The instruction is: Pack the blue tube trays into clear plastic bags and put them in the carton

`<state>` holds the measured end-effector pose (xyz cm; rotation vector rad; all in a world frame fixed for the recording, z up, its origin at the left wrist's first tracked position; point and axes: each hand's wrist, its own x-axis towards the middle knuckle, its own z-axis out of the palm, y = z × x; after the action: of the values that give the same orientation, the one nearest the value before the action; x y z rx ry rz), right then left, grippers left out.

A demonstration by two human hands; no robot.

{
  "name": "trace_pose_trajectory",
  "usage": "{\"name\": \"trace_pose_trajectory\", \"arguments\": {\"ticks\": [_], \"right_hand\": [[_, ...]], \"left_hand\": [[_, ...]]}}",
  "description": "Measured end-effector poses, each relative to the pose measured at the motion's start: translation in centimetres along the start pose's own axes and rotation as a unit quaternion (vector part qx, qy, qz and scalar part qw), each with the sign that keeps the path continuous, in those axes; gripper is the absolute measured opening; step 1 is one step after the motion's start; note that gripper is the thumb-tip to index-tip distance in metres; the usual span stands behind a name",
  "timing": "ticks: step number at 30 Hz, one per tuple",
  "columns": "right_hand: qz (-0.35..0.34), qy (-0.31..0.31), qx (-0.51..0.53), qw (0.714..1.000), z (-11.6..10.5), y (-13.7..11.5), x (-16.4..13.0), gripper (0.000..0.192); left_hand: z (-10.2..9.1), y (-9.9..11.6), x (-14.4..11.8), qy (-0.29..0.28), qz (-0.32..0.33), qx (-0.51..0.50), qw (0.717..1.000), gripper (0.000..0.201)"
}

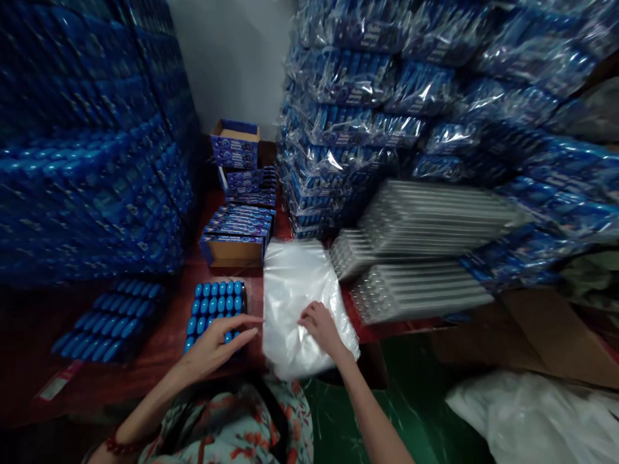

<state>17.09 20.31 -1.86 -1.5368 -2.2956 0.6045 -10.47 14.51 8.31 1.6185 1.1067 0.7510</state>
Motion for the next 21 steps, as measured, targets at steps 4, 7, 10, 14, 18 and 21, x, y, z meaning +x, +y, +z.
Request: {"name": "trace_pose_trajectory", "arguments": {"ticks": [4,7,10,14,18,21], "right_hand": [[0.030,0.049,0.087,0.995,-0.4,0.1,1.2,0.020],[0.019,0.017,0.066,0.998,-1.7,-0.1,1.8,0.016],[0.004,-0.023,-0.012,1.000,-1.7,-0.2,1.8,0.041],[0.013,-0.019,-0.069,0.997,-1.3,-0.3,1.5,0.015],[-0.017,-0.037,-0.156,0.987,-4.4,-0.9,0.8,0.015],[-0.008,0.009,-0.138,0.990,-6.5,-1.7,0.8,0.027]], "left_hand": [[0.1,-0.6,1.2,0.001,0.017,0.011,1.000,0.034],[-0.4,-0.8,1.6,0.025,0.039,0.035,0.998,0.033],[-0.6,-1.0,1.6,0.039,0.040,0.036,0.998,0.033],[-0.4,-1.4,1.5,0.027,0.026,0.043,0.998,0.033],[-0.1,-2.0,1.7,0.038,0.039,0.079,0.995,0.033],[1.5,-2.6,2.7,0.050,0.029,0.172,0.983,0.038]]}}
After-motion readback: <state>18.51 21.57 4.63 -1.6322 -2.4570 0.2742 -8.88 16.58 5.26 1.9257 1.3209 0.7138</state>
